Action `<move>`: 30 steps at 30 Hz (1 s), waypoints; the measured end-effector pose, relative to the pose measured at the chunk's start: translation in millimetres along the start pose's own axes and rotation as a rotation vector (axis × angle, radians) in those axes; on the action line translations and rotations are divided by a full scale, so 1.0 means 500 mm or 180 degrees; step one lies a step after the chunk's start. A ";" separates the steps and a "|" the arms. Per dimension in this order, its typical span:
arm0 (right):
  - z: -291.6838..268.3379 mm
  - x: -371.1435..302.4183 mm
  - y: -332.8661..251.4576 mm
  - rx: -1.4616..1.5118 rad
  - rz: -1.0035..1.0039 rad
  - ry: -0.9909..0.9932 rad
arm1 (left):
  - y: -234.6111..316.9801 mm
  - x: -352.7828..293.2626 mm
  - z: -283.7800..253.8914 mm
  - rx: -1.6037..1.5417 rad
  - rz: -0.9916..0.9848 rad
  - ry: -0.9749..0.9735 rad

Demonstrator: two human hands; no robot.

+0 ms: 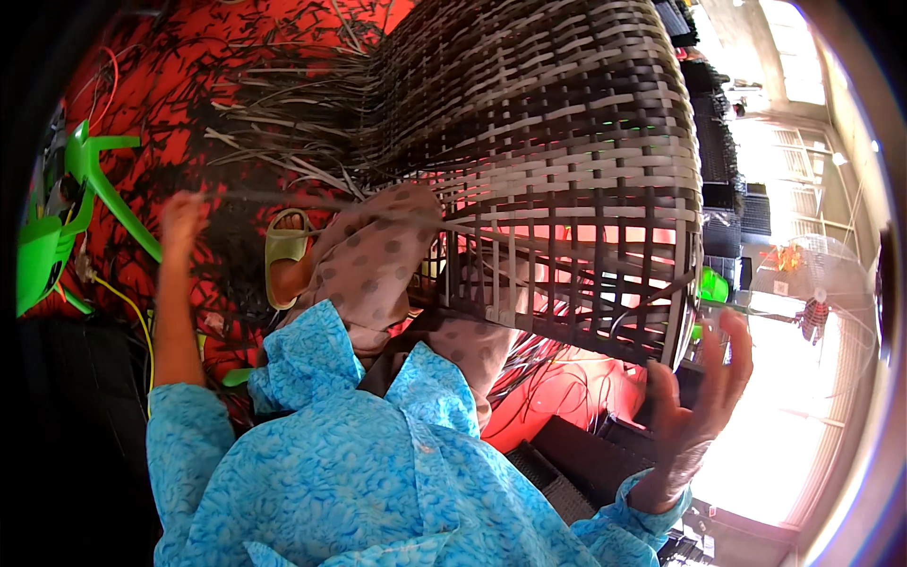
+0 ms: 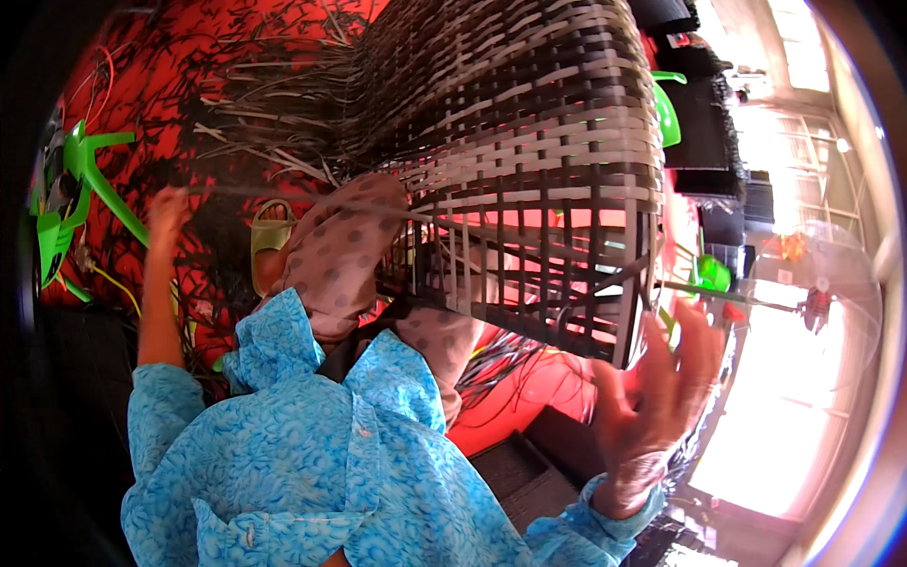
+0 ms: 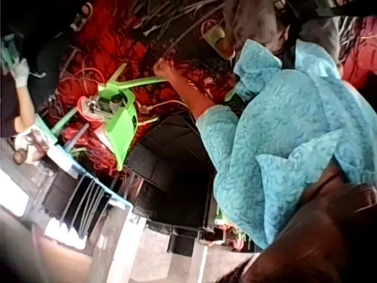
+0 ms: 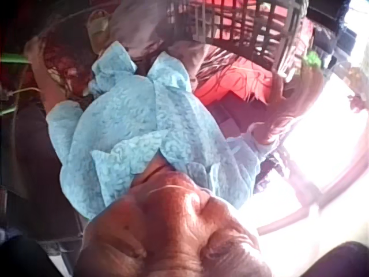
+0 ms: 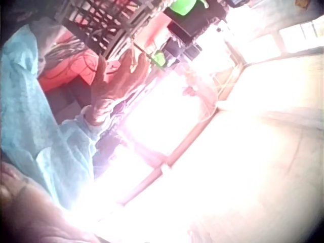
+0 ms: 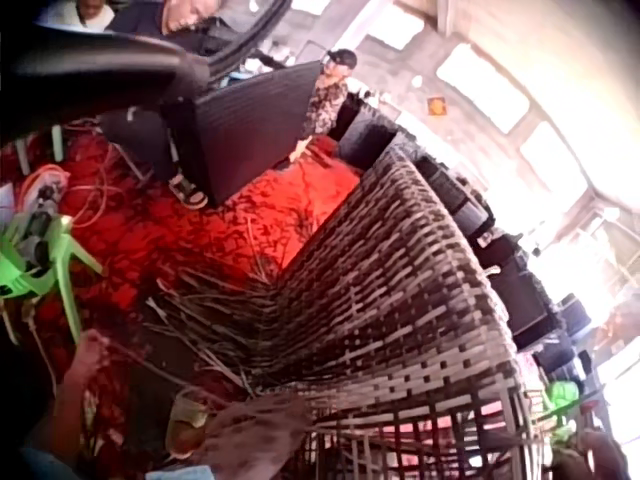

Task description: The person weaves plastic strips through the frame of a chair by hand, threading the strips between the rows and tucking the ends into the weave.

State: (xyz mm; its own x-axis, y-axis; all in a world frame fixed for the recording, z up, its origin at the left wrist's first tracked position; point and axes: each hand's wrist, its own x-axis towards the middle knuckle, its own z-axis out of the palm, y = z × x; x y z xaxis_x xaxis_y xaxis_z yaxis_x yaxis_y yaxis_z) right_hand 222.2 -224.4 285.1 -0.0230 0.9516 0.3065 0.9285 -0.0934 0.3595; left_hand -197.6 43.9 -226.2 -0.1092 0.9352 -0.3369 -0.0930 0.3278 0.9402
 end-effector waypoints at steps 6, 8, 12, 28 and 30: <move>-0.026 -0.054 0.058 0.1231 0.1419 -0.0288 | -0.086 0.000 -0.281 0.1057 0.0050 0.0474; 0.001 -0.060 0.075 0.1502 0.1632 -0.0281 | -0.037 -0.046 -0.169 0.3703 0.1122 0.0630; 0.017 -0.022 0.066 0.1235 0.1180 -0.0212 | 0.192 -0.202 0.207 0.2551 0.2295 -0.0271; 0.074 0.054 0.087 0.1798 -0.0211 0.0090 | 0.261 -0.362 0.527 0.3448 0.3590 -0.2036; 0.084 0.066 0.091 0.1872 -0.0200 0.0186 | 0.268 -0.334 0.511 0.3631 0.3658 -0.1876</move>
State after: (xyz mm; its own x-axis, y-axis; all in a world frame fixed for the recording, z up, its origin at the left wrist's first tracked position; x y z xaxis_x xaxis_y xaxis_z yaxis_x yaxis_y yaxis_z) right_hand 279.3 -184.8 274.7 -0.0895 0.9308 0.3543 0.9738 0.1564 -0.1651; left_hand 60.8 -34.0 -31.1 0.7622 0.5741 0.2990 0.4895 -0.8135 0.3140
